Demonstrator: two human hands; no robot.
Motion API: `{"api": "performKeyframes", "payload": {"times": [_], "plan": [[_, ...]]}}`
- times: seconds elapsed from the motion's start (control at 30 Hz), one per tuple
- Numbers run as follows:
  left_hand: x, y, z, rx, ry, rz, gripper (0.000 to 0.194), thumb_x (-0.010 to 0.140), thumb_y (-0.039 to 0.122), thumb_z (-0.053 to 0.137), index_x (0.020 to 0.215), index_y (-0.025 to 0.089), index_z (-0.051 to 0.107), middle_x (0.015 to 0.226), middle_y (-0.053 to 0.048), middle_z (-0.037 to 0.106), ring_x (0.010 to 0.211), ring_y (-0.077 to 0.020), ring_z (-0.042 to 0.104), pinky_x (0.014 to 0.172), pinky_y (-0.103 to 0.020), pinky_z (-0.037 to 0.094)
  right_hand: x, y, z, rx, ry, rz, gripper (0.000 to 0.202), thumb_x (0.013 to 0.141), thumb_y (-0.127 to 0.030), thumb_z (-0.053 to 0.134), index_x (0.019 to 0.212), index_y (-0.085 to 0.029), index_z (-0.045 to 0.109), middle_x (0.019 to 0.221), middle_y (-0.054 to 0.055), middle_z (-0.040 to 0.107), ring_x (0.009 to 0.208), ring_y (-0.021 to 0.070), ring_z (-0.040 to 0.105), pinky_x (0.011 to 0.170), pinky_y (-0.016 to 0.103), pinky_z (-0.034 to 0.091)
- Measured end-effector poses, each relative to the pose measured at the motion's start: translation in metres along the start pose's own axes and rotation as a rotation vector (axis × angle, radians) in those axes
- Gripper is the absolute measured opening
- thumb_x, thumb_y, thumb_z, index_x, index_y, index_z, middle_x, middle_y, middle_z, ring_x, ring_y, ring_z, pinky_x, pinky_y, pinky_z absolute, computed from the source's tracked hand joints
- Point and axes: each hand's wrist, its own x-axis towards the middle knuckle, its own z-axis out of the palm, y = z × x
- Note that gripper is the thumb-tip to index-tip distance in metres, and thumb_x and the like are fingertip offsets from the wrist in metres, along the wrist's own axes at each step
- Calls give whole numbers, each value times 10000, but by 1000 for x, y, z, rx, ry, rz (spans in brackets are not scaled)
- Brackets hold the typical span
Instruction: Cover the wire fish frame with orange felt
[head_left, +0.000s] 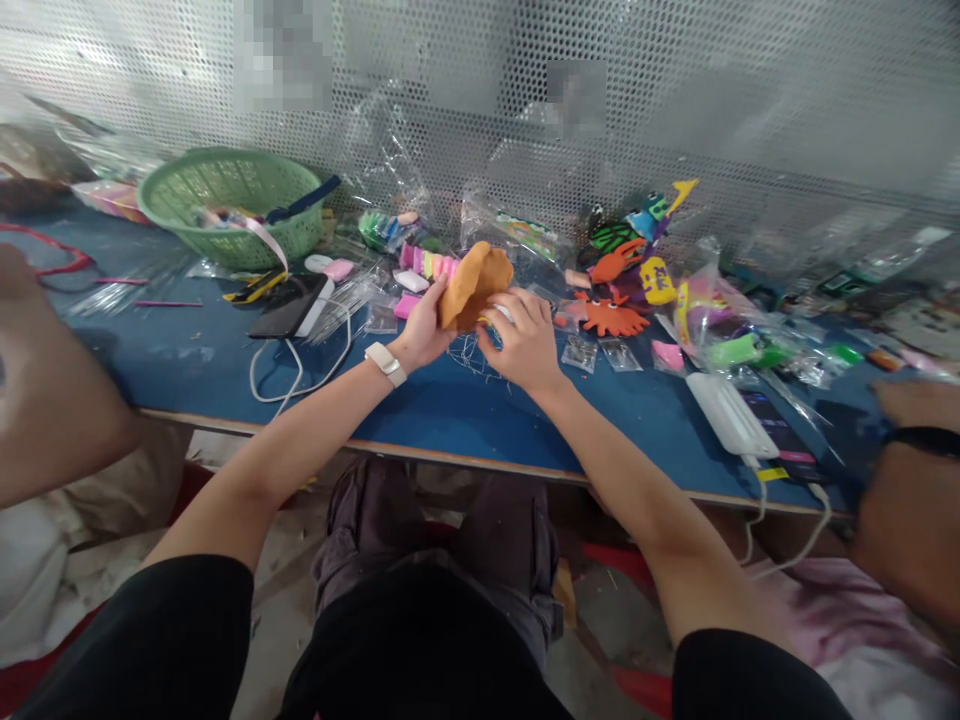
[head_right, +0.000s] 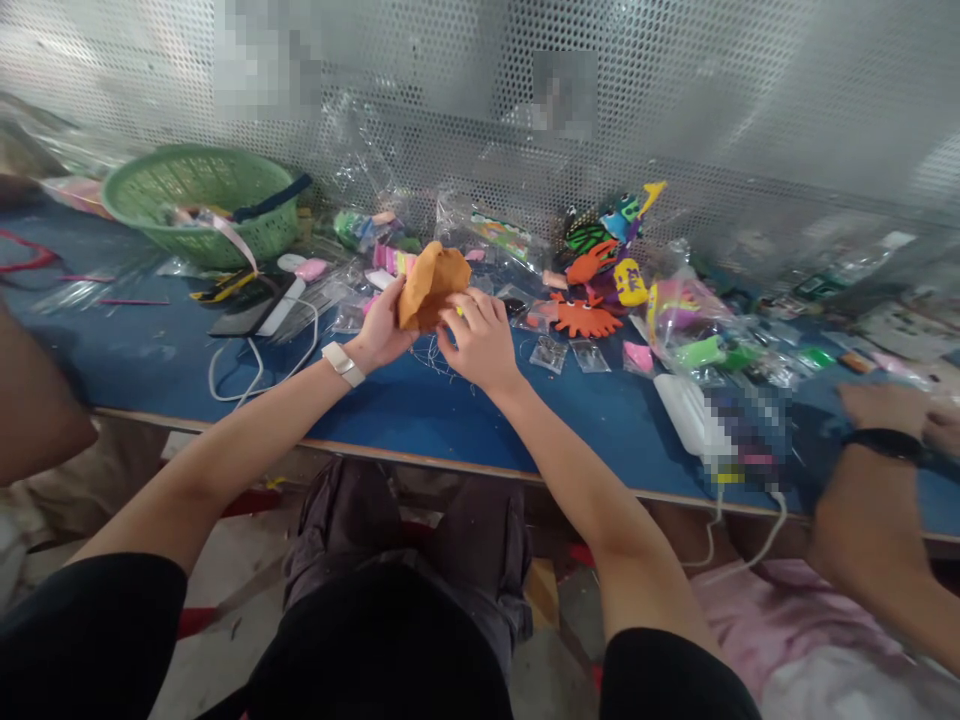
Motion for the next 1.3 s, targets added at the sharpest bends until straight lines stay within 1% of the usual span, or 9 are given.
{"api": "performKeyframes", "payload": {"times": [0.27, 0.43, 0.57, 0.67, 0.77, 0.9, 1.0, 1.17, 1.3], "plan": [[0, -4, 0, 135, -42, 55, 477, 1139, 653, 659, 1194, 237, 887, 1258, -144, 910, 1267, -358, 845, 1046, -458, 677, -3, 4, 10, 190, 56, 87, 433, 1102, -387, 676, 1529, -316, 660, 1404, 157, 772, 1341, 433, 722, 1188, 727, 621], [-7, -3, 2, 326, -90, 228, 490, 1110, 678, 726, 1297, 261, 903, 1410, -118, 880, 1311, -321, 797, 1122, -428, 640, 1, 7, 8, 533, 87, 255, 304, 1084, -595, 702, 1219, -322, 710, 1229, 108, 816, 1136, 349, 798, 1006, 578, 692], [-5, -6, -3, 465, -176, 293, 569, 1089, 734, 737, 1356, 255, 888, 1462, -113, 853, 1370, -314, 764, 1213, -437, 587, 6, 5, 11, 907, 114, 407, 302, 849, -539, 898, 971, -308, 746, 1022, 52, 825, 999, 319, 810, 993, 560, 700], [0, -6, -9, 626, -264, 368, 627, 1107, 752, 703, 1424, 231, 847, 1519, -128, 827, 1420, -319, 741, 1239, -461, 579, 9, 5, 8, 1231, 141, 591, 256, 743, -408, 905, 916, -308, 745, 936, 22, 822, 1036, 310, 816, 987, 518, 714], [4, -1, -16, 722, -304, 443, 641, 1117, 745, 710, 1483, 227, 805, 1546, -156, 809, 1365, -309, 768, 1195, -473, 615, 11, 7, 1, 1478, 118, 811, 324, 769, -500, 923, 973, -314, 754, 967, 12, 845, 1055, 295, 832, 950, 477, 745], [5, 4, -22, 907, -303, 671, 601, 1043, 661, 862, 1473, 243, 816, 1584, -172, 769, 1480, -343, 722, 1338, -567, 550, 13, 8, -8, 1476, -19, 896, 607, 807, -797, 948, 1156, -323, 802, 1128, 52, 894, 1192, 341, 854, 913, 473, 768], [6, 2, -22, 993, -303, 791, 598, 1003, 575, 918, 1496, 254, 811, 1619, -174, 724, 1568, -366, 660, 1410, -617, 483, 12, 4, -9, 1347, -82, 867, 695, 670, -651, 1134, 1194, -321, 819, 1217, 46, 906, 1190, 321, 859, 922, 431, 767], [8, -8, -20, 736, -231, 612, 853, 888, 669, 1008, 1577, 270, 702, 1636, -183, 698, 1491, -375, 713, 1290, -589, 597, 12, 0, -9, 1242, 35, 780, 755, 616, -634, 1181, 1178, -285, 816, 1286, 85, 903, 1281, 352, 850, 1142, 511, 737], [6, -9, -17, 440, -196, 308, 882, 843, 675, 1050, 1547, 290, 682, 1355, -133, 831, 1243, -314, 823, 1066, -485, 697, 13, 5, -7, 1199, 115, 734, 774, 595, -687, 1171, 1153, -287, 816, 1267, 95, 907, 1319, 378, 848, 1174, 569, 727]]}}
